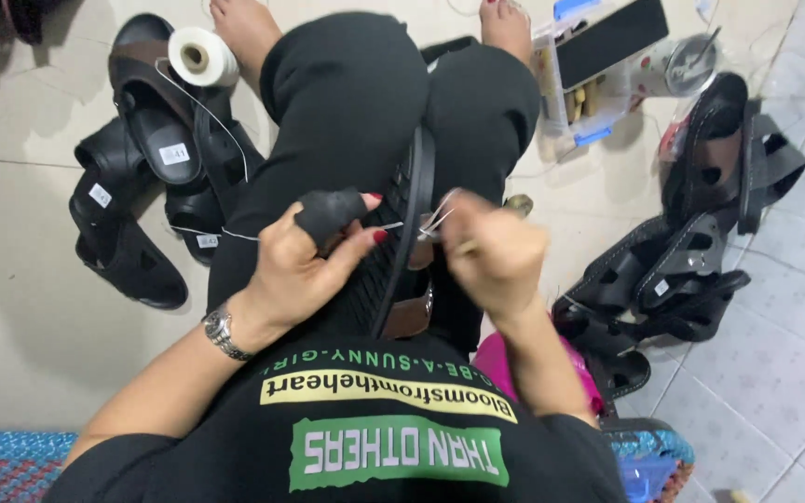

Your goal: Hand-stitching the straps and soles of sandals using a needle and thread.

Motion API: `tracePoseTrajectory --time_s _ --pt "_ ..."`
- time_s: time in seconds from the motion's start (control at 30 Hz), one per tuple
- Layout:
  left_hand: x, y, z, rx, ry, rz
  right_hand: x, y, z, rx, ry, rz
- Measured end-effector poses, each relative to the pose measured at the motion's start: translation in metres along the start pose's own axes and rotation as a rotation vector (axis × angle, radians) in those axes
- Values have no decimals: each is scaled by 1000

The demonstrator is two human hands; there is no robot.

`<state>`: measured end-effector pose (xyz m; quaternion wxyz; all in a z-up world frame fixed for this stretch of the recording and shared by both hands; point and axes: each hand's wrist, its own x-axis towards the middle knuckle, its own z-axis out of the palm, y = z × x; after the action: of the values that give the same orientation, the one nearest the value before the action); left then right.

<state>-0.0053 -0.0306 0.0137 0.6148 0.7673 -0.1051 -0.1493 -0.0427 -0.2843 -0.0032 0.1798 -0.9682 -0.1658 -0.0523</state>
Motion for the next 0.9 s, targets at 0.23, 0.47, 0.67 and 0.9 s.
tracePoseTrajectory --time_s 0.23,0.47,0.67,0.9 --pt "1 -28 -86 748 237 294 -252 271 -45 1035 1413 1050" --pt "9 9 -62 620 -78 179 -296 265 -18 -266 790 662" --pt "27 26 -36 498 -581 -330 -25 22 -9 901 -251 166" --pt "23 -1 -9 -124 -364 76 -4 34 40 2234 61 113"
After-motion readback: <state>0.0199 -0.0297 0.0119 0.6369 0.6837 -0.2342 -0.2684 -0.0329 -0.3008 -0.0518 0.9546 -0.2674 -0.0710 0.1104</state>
